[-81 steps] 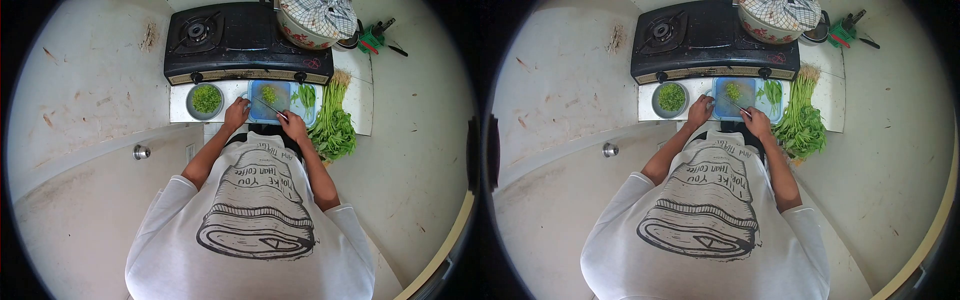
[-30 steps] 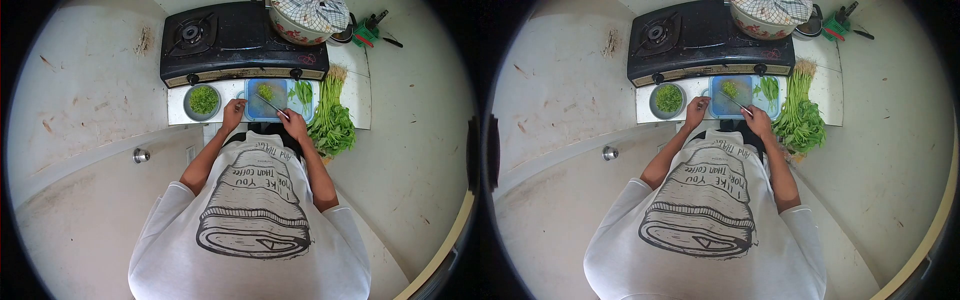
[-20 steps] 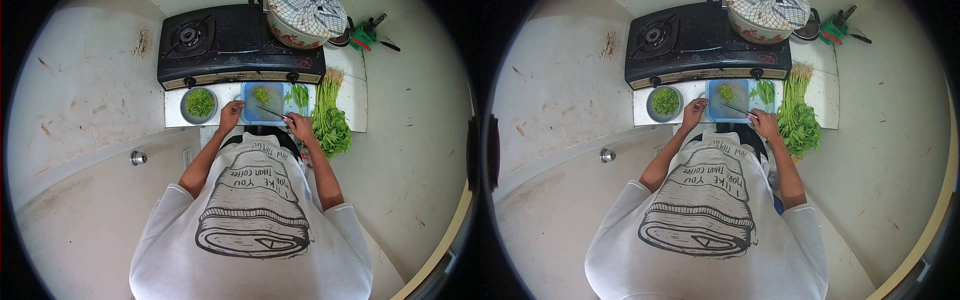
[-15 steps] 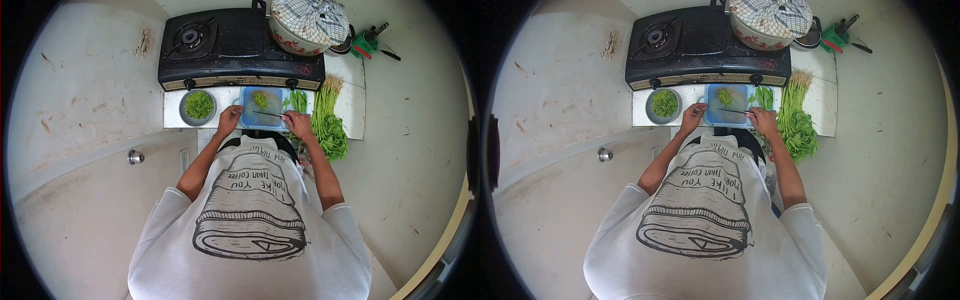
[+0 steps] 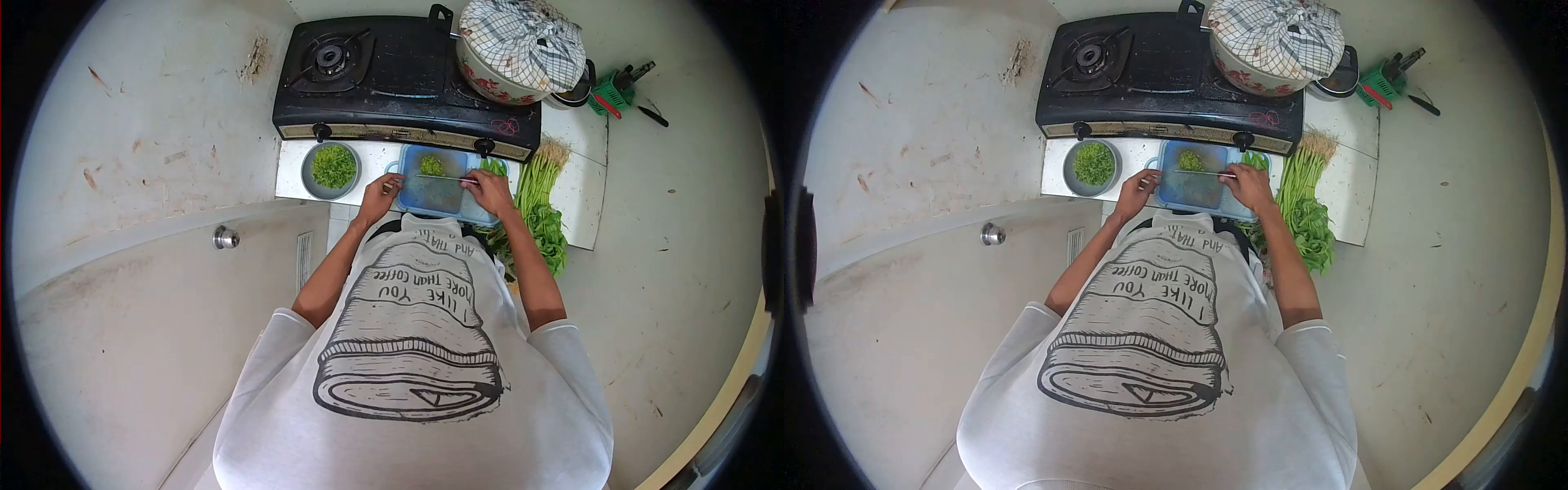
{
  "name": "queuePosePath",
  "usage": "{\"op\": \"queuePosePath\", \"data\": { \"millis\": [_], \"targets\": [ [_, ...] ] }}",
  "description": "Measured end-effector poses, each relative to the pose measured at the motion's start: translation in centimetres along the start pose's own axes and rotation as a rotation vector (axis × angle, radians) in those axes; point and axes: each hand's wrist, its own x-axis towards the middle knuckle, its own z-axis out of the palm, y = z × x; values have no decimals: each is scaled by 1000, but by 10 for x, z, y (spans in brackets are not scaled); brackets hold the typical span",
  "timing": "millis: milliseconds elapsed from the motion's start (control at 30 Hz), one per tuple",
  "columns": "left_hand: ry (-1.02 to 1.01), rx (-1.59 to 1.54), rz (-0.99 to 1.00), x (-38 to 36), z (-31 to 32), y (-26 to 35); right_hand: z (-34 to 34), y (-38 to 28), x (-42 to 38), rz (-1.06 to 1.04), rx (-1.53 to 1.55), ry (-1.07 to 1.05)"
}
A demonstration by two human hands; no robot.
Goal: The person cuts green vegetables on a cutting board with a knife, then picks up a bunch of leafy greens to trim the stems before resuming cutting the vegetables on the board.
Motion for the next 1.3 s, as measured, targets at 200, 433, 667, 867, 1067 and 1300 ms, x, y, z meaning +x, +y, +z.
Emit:
{"op": "queuePosePath", "data": {
  "millis": [200,433,667,867,1067,1300],
  "targets": [
    [-140,102,52,0,17,34,4,-5,-33,56,28,169],
    [-200,146,87,8,39,60,16,-7,-44,129,215,210],
    [-53,140,74,-8,35,67,35,-12,-58,257,481,137],
    [-50,174,16,-12,17,68,44,-6,-69,294,546,133],
    [-178,197,45,19,16,57,44,-4,-86,369,600,253],
    [-471,369,198,71,27,86,62,-10,-117,610,736,612]
  ]
}}
